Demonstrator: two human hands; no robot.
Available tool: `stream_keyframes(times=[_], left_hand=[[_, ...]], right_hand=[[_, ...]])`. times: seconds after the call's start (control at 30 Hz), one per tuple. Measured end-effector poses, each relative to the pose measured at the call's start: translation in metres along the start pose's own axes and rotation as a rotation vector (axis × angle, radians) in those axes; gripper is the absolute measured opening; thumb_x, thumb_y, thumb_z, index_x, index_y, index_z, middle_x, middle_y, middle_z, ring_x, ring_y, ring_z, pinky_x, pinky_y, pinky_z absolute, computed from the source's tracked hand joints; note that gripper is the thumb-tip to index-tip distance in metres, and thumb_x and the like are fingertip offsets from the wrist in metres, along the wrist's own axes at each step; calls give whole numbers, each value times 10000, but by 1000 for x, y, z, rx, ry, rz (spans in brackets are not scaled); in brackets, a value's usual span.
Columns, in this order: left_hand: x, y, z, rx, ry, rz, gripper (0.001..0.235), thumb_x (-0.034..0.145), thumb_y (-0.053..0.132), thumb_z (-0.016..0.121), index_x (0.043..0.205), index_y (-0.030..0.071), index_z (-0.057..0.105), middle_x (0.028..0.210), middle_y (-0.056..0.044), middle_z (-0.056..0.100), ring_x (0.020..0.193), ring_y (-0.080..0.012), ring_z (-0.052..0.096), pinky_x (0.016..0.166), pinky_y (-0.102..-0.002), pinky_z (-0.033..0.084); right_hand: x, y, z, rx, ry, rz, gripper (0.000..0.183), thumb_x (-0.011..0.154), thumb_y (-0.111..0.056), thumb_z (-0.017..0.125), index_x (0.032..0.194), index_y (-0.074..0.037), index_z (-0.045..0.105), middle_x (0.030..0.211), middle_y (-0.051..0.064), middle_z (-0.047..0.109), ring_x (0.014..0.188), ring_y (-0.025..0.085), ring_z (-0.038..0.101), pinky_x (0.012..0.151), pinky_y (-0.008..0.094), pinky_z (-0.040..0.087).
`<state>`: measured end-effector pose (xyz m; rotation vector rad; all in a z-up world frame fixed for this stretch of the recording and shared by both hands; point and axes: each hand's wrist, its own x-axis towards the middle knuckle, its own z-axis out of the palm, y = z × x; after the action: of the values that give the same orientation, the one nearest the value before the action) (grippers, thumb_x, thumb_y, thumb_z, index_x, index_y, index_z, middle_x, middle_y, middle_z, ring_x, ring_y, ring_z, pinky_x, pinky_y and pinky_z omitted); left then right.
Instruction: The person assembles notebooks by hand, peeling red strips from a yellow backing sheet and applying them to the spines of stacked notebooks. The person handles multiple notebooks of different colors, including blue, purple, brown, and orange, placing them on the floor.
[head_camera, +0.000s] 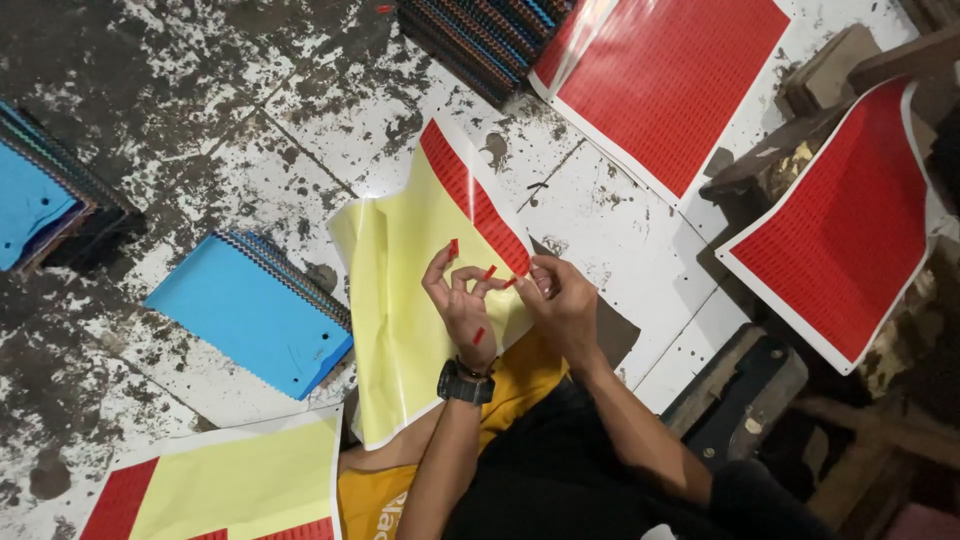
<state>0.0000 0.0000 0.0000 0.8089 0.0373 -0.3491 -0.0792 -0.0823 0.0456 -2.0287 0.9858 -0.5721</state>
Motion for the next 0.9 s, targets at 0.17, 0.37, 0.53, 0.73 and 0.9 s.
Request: stream_keyframes(times=[0.17, 0.37, 0.53, 0.73, 0.9], left_hand=[[-1, 0, 1, 11, -18, -5, 605, 930, 515, 587, 1347, 105, 432, 1430, -127, 376, 955, -158, 541, 677, -353, 636], [-2, 0, 1, 16, -5, -13, 623, 914, 536, 602, 1333, 102, 447, 1419, -126, 392, 964, -162, 544, 701, -375, 643], [-1, 0, 2, 15, 10, -7, 618, 922, 531, 593, 1327, 88, 449, 1421, -146, 397, 969, -184, 563, 729, -420, 654], [-4, 11, 14, 1, 42, -33, 602, 953, 549, 552, 1333, 96, 436, 1406, -138, 407, 966, -183, 562, 741, -408, 655], [-3, 9, 13, 18, 80, -38, 631, 938, 576, 549, 1352, 113, 438, 1397, -146, 415, 950, -196, 580, 727, -439, 673]], right_hand=[[5, -1, 0, 104, -53, 163, 305, 786, -162, 892, 1001, 25, 785, 771, 130, 704, 687, 141, 649, 590, 249, 552], [1, -3, 2, 23, 41, 38, 209, 802, -152, 904, 923, -8, 814, 710, 156, 716, 590, 186, 678, 500, 268, 543], [-8, 14, 3, -103, 201, -261, 123, 825, -157, 908, 866, -108, 803, 810, 92, 749, 661, 231, 719, 516, 303, 571], [-46, -4, -4, 520, -181, -124, 166, 791, -48, 870, 890, -7, 743, 1140, 156, 600, 947, 187, 635, 817, 317, 556], [-53, -29, 7, 519, -177, 232, 674, 731, -79, 948, 1298, -37, 586, 1017, -7, 453, 910, 83, 527, 777, 199, 507]])
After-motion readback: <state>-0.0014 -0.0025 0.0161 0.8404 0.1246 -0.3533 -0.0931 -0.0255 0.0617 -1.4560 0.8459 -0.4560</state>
